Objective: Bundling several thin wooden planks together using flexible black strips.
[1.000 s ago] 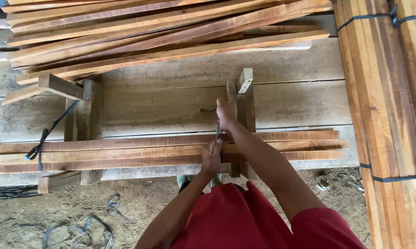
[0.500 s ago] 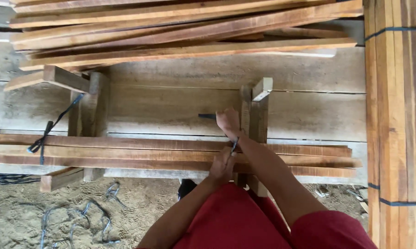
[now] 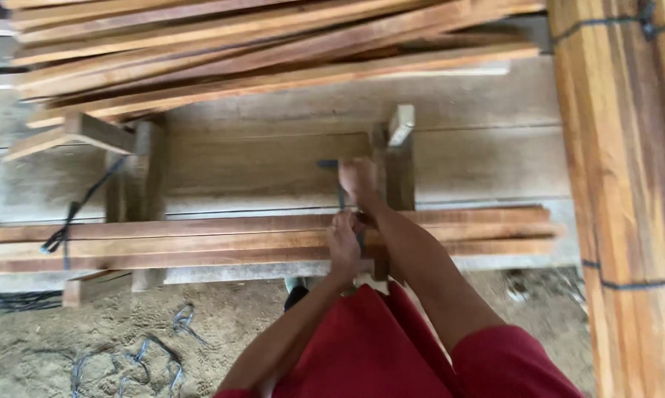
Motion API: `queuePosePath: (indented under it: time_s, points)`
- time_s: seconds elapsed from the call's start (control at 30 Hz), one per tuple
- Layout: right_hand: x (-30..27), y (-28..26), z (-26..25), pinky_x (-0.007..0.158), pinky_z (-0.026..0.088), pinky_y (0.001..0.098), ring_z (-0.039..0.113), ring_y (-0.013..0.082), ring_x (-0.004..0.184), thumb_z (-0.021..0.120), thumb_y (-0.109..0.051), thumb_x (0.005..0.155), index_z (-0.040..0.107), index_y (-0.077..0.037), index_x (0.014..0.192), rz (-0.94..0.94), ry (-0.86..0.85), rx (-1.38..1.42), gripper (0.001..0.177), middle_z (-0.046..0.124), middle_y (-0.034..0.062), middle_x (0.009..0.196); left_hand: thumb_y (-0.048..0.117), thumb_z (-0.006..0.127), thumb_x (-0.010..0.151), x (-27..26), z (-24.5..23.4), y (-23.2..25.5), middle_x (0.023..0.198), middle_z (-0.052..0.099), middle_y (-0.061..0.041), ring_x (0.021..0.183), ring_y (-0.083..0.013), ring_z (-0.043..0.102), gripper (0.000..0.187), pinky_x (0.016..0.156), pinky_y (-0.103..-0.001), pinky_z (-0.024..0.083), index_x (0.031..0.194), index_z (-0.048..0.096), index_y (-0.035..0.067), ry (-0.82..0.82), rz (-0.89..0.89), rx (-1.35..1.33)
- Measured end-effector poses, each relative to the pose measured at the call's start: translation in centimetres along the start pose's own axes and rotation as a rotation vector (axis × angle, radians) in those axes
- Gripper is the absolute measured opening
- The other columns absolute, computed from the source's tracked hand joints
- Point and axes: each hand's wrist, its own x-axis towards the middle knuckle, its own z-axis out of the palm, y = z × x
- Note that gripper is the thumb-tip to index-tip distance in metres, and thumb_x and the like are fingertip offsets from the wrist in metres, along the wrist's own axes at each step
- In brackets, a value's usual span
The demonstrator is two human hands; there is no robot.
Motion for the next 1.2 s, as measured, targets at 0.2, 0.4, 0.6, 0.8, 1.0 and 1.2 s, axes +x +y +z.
queuePosePath:
  time_s: [0.2,0.4,0.6,0.8,1.0,1.2]
  points:
    - [-0.5,-0.8,1.7,0.040,0.050,0.0435,0.062,0.0335,0.048,0.063,-0.014,0.074,0.057,-0.012,0.057,-0.052,-0.015,-0.002,0.018,0.056,0.0129,0.050,0.052,0.064,0.103,2.2,-2.9,-6.7,0.167,0.016,-0.032,0.155,-0.0448,0.019,0.094,0.124,-0.064,0.020,0.161,0.019,-0.007,-0.034,-0.292,-0.027]
    - [-0.4,-1.2,3.1,0.063,0.061,0.0539,0.074,0.0472,0.083,0.061,-0.047,0.090,0.074,0.002,0.082,0.611,-0.636,0.399,0.051,0.072,0.0251,0.081,0.031,0.046,0.112,3.4,-4.4,-8.6,0.057,0.053,-0.009,0.053,-0.0076,0.050,0.045,0.053,-0.023,0.039,0.072,0.054,0.014,-0.311,0.270,0.293]
    - [-2.6,-0.3,3.3,0.032,0.046,0.0440,0.056,0.0308,0.040,0.063,-0.011,0.075,0.053,-0.016,0.060,-0.120,-0.010,0.010,0.019,0.050,0.0079,0.049,0.018,0.045,0.110,3.0,-3.4,-5.1,0.065,0.042,-0.011,0.057,-0.0187,0.050,0.029,0.054,-0.029,0.040,0.084,0.052,0.010,-0.445,0.486,0.394]
    - [0.4,-1.4,3.9,0.069,0.058,0.0598,0.073,0.0466,0.075,0.050,-0.035,0.089,0.070,0.005,0.065,0.695,-0.548,0.335,0.051,0.071,0.0259,0.070,0.012,0.039,0.110,3.5,-3.4,-4.1,0.070,0.050,-0.007,0.057,-0.0202,0.050,0.029,0.052,-0.030,0.039,0.086,0.054,0.007,-0.464,0.579,0.469]
    - [0.6,2.3,4.3,0.040,0.032,0.0333,0.039,0.0097,0.041,0.055,-0.035,0.092,0.055,-0.017,0.050,0.993,-0.308,0.743,0.045,0.047,-0.0019,0.041,0.001,0.054,0.102,4.6,-4.4,-7.6,0.070,0.050,-0.010,0.056,-0.0226,0.052,0.019,0.050,-0.033,0.043,0.083,0.056,0.002,-0.364,1.074,0.941]
    - [-0.9,10.6,3.3,0.076,0.053,0.0360,0.069,0.0204,0.075,0.057,-0.034,0.097,0.077,-0.002,0.091,0.502,-0.778,0.514,0.038,0.069,0.0133,0.081,0.053,0.046,0.111,7.9,-6.2,-6.4,0.095,0.070,-0.019,0.084,-0.0249,0.069,0.053,0.077,-0.043,0.053,0.110,0.070,0.007,-0.591,0.118,0.621]
